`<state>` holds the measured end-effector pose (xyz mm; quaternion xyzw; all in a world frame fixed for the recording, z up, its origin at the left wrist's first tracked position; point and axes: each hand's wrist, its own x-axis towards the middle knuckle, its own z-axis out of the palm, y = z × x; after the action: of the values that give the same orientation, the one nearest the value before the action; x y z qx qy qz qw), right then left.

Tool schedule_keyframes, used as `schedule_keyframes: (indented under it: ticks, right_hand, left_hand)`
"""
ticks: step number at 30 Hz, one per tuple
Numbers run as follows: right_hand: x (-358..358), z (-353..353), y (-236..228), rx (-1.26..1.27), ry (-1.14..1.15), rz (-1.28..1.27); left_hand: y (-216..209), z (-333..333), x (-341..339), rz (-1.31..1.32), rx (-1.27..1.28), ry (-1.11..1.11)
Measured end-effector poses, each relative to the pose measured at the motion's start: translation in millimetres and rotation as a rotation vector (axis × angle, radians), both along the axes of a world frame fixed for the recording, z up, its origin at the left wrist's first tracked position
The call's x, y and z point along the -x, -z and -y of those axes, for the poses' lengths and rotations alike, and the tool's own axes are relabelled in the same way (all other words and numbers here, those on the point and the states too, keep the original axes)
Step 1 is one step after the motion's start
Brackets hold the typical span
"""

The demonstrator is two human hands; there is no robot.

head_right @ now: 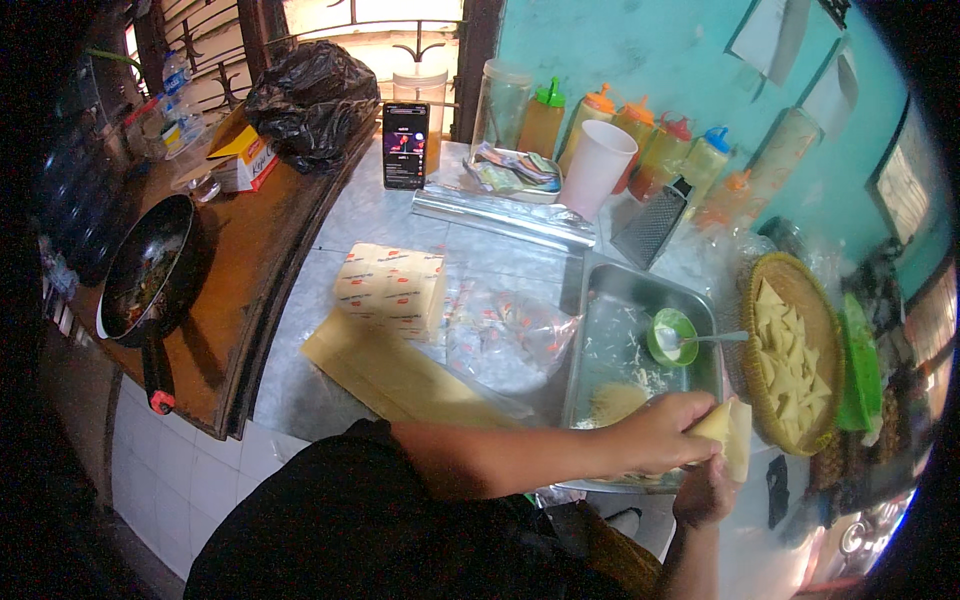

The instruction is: The person grates cheese into a tray, then folds square pastry sheets into cones, fills them with grated cheese, and seals the edges to form triangular samosas. The finished samosas are placed into a woven basket.

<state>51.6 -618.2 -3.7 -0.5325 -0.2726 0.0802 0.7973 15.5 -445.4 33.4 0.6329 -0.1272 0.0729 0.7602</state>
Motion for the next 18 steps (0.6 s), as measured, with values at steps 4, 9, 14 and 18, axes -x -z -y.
schedule_keyframes:
  ticks: [4, 9, 14, 18]
  right_hand:
    - [-3, 3, 2, 0.016, 0.027, -0.006]
    - [-4, -1, -2, 0.127, 0.104, 0.047]
    - [7, -20, -15, 0.028, 0.131, -0.072]
    - [7, -18, -14, 0.067, 0.190, -0.049]
  left_hand:
    - [-1, -1, 0, -0.091, 0.148, 0.117]
    - [11, 7, -8, -0.029, 0.216, 0.083]
    - [21, 20, -9, 0.007, 0.250, -0.002]
    - [27, 29, -10, -0.030, 0.431, 0.028]
